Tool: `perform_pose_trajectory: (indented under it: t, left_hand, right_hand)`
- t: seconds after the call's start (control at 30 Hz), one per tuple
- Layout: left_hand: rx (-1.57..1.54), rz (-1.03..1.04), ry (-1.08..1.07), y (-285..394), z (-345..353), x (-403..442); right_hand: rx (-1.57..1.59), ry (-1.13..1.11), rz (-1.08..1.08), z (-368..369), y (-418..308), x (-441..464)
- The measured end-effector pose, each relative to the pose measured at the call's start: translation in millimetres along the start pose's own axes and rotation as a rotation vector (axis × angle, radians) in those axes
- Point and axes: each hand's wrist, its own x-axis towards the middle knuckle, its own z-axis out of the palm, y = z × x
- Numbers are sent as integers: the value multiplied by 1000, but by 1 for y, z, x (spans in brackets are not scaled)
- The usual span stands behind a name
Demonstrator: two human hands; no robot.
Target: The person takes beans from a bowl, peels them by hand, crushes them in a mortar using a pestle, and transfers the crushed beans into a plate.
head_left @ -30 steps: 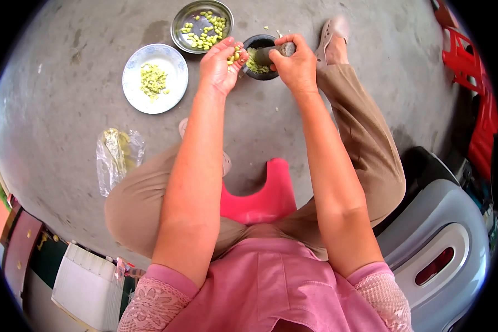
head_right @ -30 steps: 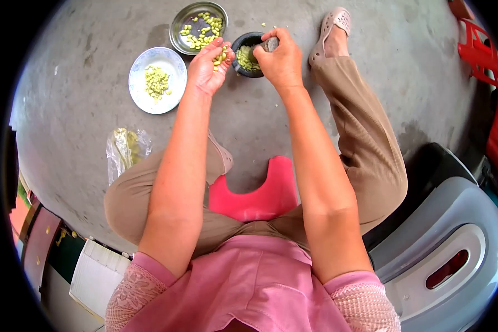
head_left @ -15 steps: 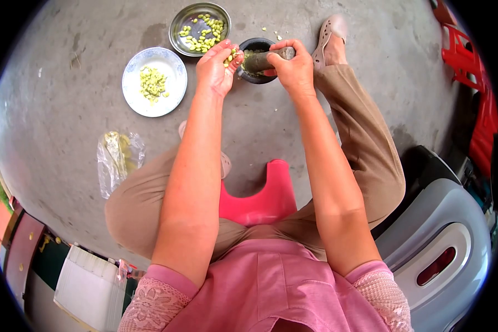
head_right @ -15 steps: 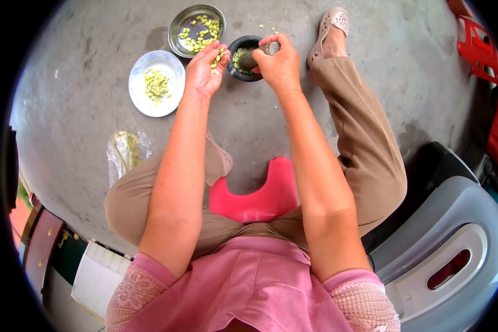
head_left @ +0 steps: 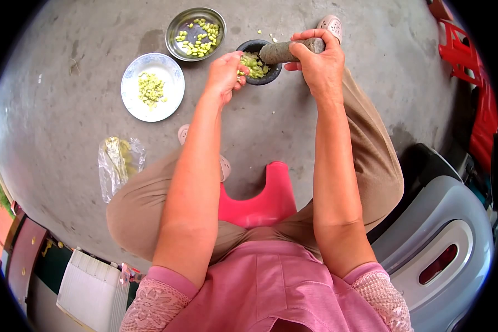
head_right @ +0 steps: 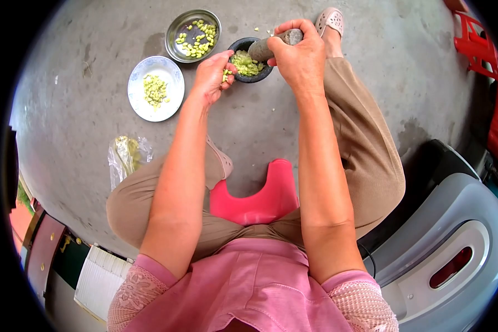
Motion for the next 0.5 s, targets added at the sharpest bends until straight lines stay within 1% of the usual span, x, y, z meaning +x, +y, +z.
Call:
perform_pose_trajectory:
  t: [0.03,0.13,0.17,0.23,0.3,0.33,0.37,0.43,0.5]
  left_hand:
    - [0,-2,0,0,-2,2]
    - [-228,50,47,4,-7,4]
    - [-230,49,49,3,-10,6]
    - [-539,82,16,1,-17,15]
    - [-585,87,-4,-2,-25,21]
    - [-589,100,6,-4,-27,24]
    - [-591,112,13,-6,-27,25]
    - [-639,110,11,-5,-24,26]
    - [-673,88,15,-9,-23,24]
  right_hand:
    - [-14,0,5,0,-2,-1]
    - [-46,-1,-18,2,-9,-4]
    - [-48,-3,-17,4,-8,-5]
    - [-100,-45,-89,11,-5,-5]
    - [-273,-79,-33,23,26,-3]
    - [-371,-84,-162,33,50,-4]
    - [-334,16,-273,38,72,-2]
    - [-297,-38,10,34,60,-1]
    - [-283,-64,-62,29,59,1]
